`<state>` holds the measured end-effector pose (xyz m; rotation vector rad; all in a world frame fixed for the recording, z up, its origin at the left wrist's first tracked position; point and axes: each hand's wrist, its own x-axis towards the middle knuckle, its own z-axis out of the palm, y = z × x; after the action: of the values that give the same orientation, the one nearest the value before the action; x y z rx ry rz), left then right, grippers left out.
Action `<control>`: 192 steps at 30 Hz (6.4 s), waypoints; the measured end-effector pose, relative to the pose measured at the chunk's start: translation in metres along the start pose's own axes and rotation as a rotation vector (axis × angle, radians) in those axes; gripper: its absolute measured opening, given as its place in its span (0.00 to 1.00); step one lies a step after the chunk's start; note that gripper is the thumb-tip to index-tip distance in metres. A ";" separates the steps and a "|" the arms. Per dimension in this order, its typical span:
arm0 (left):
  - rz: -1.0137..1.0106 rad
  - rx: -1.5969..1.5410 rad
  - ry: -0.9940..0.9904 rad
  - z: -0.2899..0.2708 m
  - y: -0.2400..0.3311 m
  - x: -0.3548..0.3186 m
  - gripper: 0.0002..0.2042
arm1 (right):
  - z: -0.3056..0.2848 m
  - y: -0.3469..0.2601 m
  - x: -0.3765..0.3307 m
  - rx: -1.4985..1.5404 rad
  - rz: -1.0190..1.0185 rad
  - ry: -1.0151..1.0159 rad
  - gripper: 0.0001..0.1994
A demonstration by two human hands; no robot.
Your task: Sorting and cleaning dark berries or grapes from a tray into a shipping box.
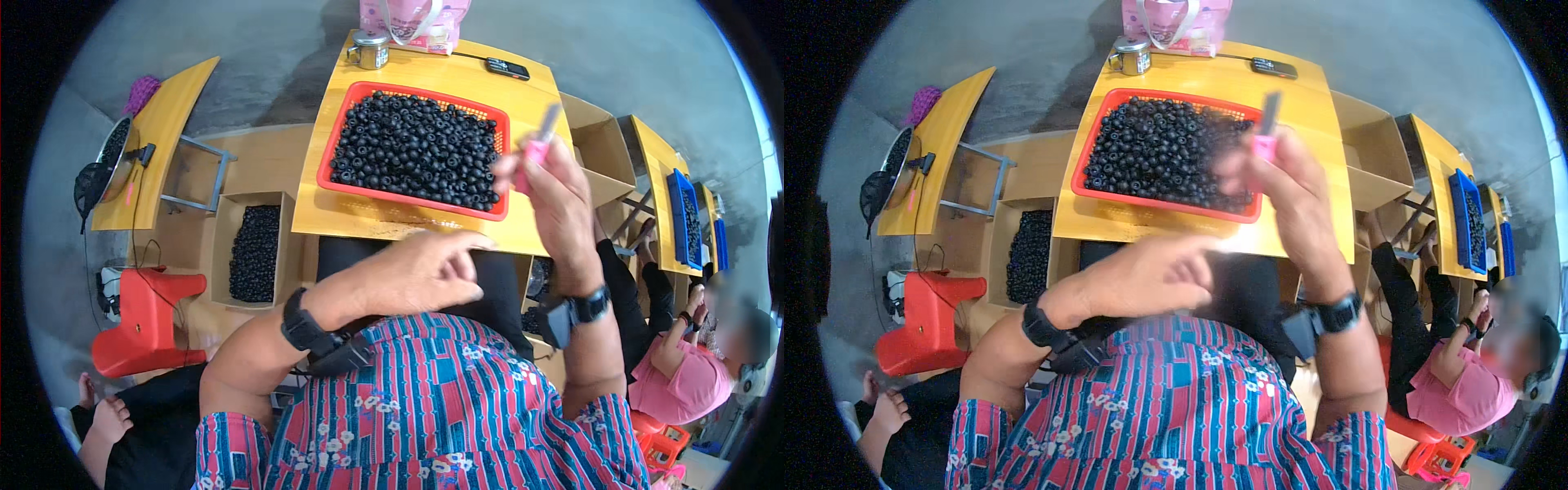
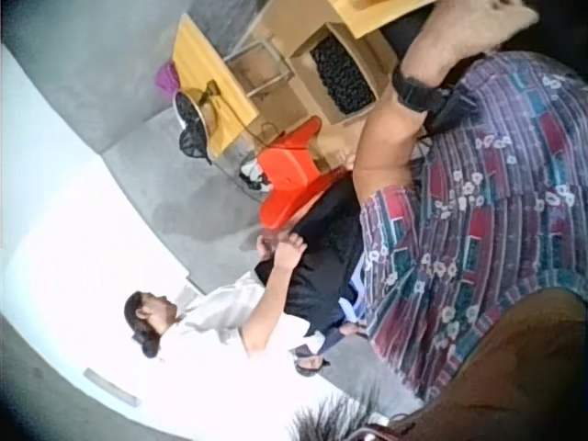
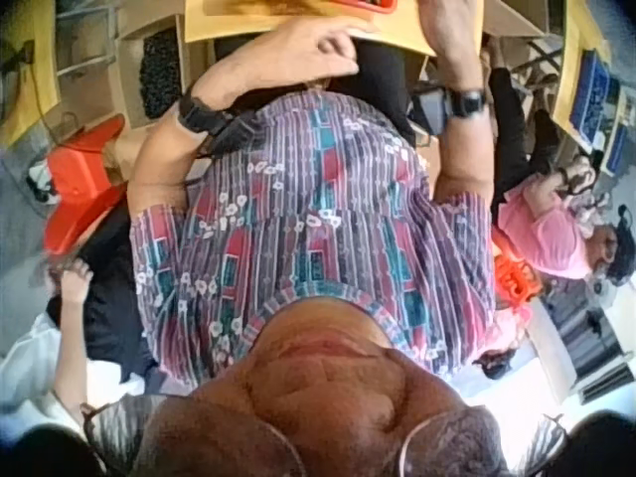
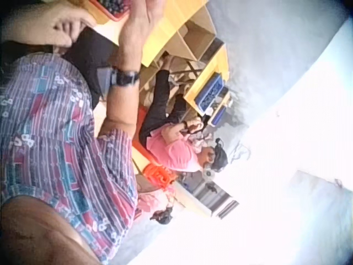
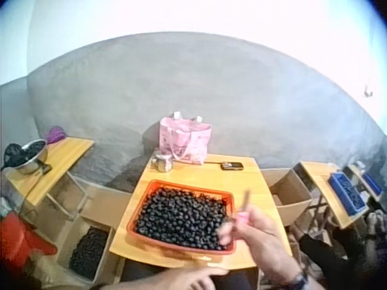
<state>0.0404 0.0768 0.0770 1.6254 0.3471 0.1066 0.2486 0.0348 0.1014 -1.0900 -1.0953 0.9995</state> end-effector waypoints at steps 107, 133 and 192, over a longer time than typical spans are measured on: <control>0.260 -0.806 0.387 0.003 -0.059 -0.058 0.14 | 0.067 0.037 -0.048 -0.721 -0.389 -0.339 0.09; 0.261 -0.996 0.354 0.008 -0.069 -0.054 0.13 | 0.078 0.037 -0.042 -0.418 -0.175 -0.286 0.19; 0.273 -0.775 0.391 0.003 -0.055 -0.057 0.14 | 0.066 0.038 -0.038 -0.828 -0.570 -0.333 0.12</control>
<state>-0.0221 0.0603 0.0305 0.8630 0.3226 0.6875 0.1743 0.0150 0.0645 -1.1458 -2.0533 0.2455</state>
